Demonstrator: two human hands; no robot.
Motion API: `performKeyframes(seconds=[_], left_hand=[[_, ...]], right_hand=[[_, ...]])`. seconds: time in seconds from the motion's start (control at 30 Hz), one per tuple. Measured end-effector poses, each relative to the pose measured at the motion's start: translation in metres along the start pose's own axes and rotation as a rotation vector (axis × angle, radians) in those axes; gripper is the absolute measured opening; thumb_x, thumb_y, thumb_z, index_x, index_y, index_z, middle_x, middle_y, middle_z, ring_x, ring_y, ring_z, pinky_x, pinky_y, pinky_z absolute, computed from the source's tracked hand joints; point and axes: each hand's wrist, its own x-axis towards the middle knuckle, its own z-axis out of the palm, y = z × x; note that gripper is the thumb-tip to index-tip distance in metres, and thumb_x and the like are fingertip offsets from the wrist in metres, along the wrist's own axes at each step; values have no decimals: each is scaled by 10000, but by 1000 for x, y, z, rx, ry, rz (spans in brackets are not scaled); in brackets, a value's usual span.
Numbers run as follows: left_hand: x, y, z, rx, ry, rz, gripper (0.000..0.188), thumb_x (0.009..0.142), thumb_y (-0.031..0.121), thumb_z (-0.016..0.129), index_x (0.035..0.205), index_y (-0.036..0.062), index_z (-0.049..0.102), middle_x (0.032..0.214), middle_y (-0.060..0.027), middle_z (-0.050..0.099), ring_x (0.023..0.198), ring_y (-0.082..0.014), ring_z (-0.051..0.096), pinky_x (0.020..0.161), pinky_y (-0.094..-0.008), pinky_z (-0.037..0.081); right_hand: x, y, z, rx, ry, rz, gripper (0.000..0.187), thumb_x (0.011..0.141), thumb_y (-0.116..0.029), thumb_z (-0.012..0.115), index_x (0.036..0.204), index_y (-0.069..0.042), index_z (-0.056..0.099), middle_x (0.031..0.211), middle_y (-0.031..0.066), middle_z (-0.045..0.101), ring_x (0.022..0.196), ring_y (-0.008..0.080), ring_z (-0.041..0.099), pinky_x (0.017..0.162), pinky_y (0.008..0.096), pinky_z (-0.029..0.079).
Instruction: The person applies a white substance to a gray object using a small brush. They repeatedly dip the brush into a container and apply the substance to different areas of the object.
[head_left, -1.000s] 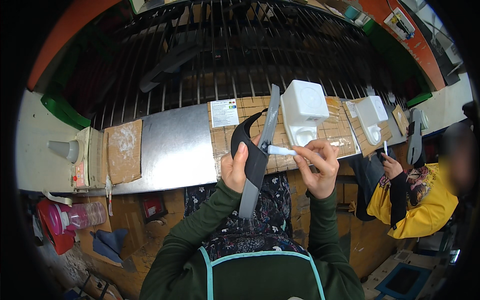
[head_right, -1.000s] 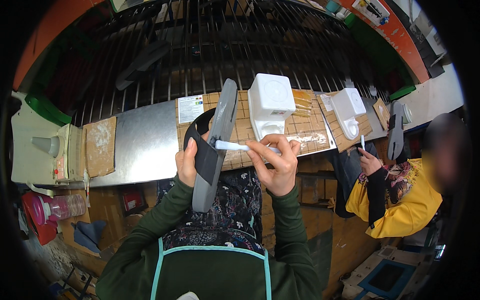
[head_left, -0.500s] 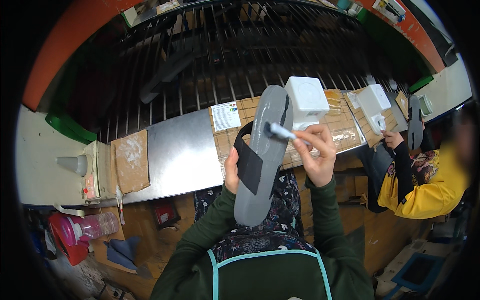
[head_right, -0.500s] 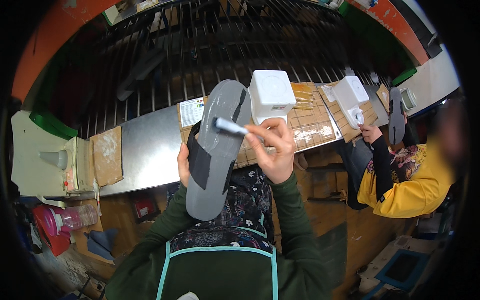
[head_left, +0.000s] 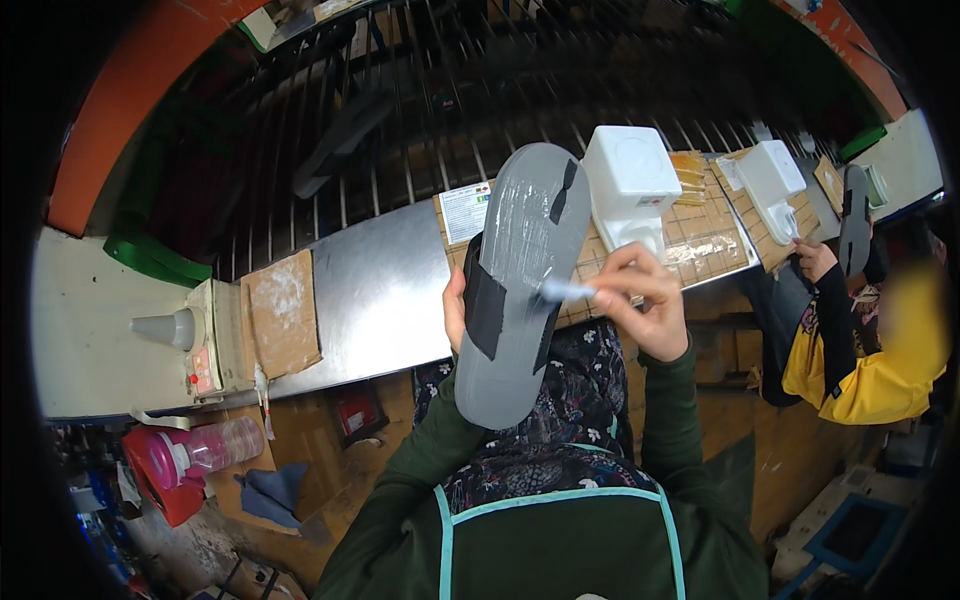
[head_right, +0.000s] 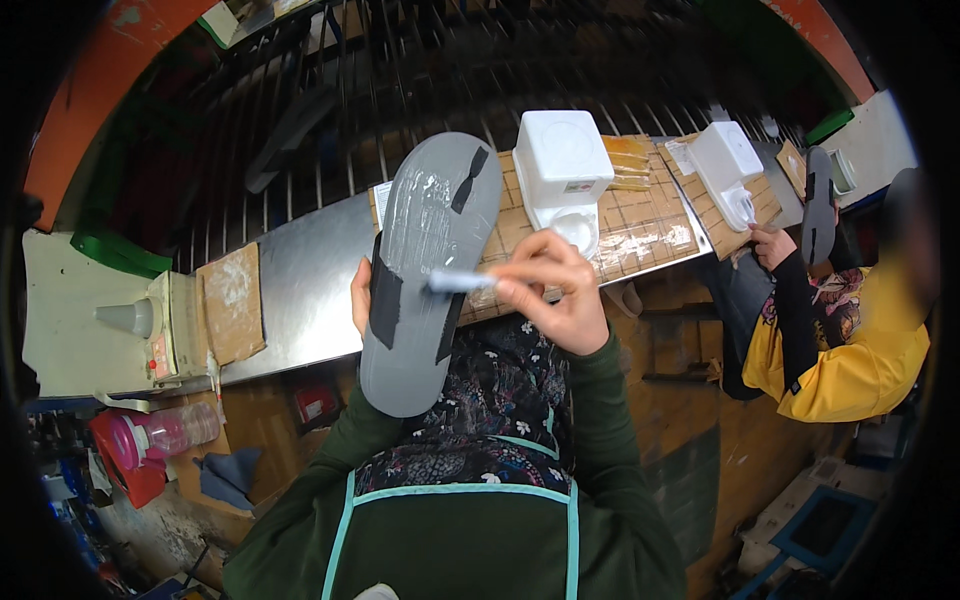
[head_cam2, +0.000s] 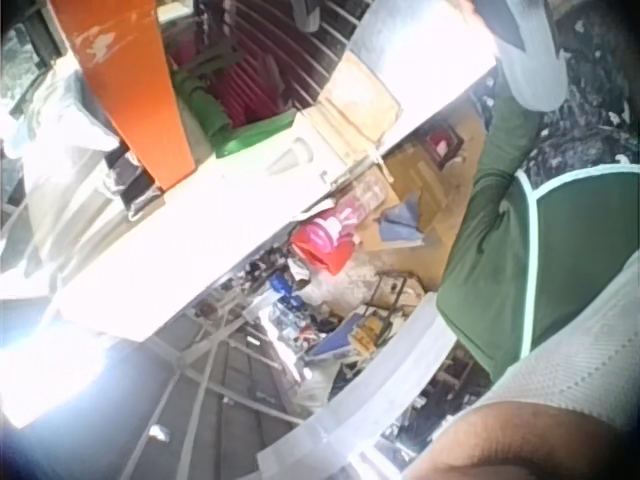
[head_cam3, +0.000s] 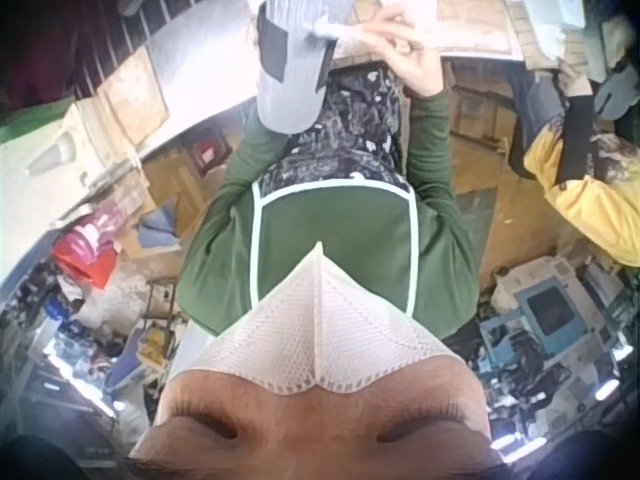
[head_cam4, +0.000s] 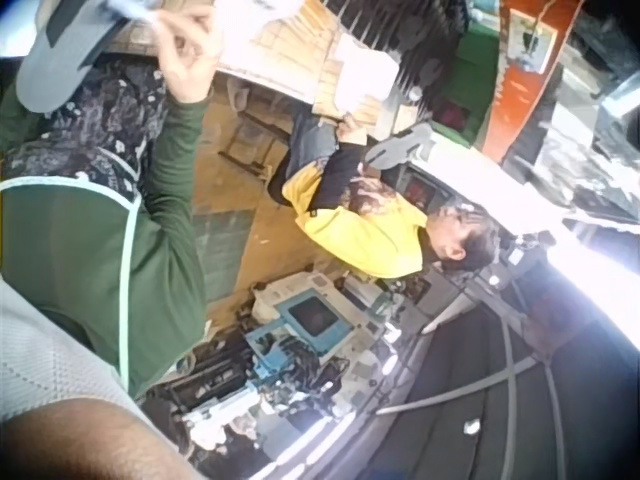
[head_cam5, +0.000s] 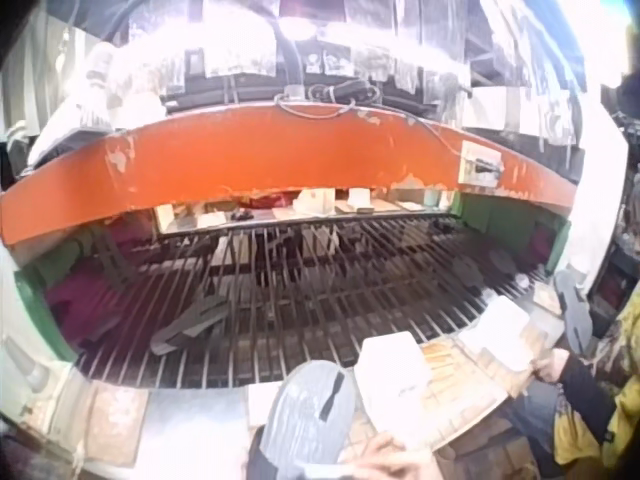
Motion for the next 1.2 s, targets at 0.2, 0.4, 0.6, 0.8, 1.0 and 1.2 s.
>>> performKeyframes(seconds=[0.2,0.4,0.6,0.8,1.0,1.2], left_hand=[[3,3,-4,94,68,56,604,963,523,379,1298,41,522,1125,-123,630,961,-217,649,836,-345,552],[11,-7,-7,451,241,345,640,951,557,355,1267,33,540,1090,-104,629,989,-211,602,865,-347,484],[10,-8,-4,899,267,545,656,995,430,254,1338,-81,483,1183,-155,610,1044,-197,582,905,-322,463],[6,-7,-8,1103,286,575,630,1007,362,241,1318,-128,487,1164,-192,624,1007,-198,609,873,-294,484],[8,-9,-18,1208,258,716,536,1008,264,300,1201,-148,583,1084,-220,670,937,-210,622,844,-296,478],[8,-8,-23,1271,214,726,504,1004,228,300,1206,-134,586,1159,-261,648,1021,-256,634,912,-320,468]], right_hand=[[-21,10,26,-98,245,161,154,832,-67,722,972,-2,732,838,25,572,682,82,505,571,224,399],[-50,-11,39,342,107,417,173,849,-42,696,1004,32,715,918,53,563,812,121,547,704,233,447],[-52,-14,51,194,156,330,158,847,-39,701,996,9,724,901,44,559,790,105,537,661,227,435],[-49,-7,58,10,227,265,157,840,-63,719,989,-15,734,876,25,564,678,75,492,574,217,394],[-40,-5,56,-218,282,213,169,821,-111,746,985,-68,751,864,12,574,606,86,456,612,248,357],[-34,-7,51,-498,299,90,196,795,-128,761,991,-114,760,884,-1,581,610,98,442,742,283,291]])
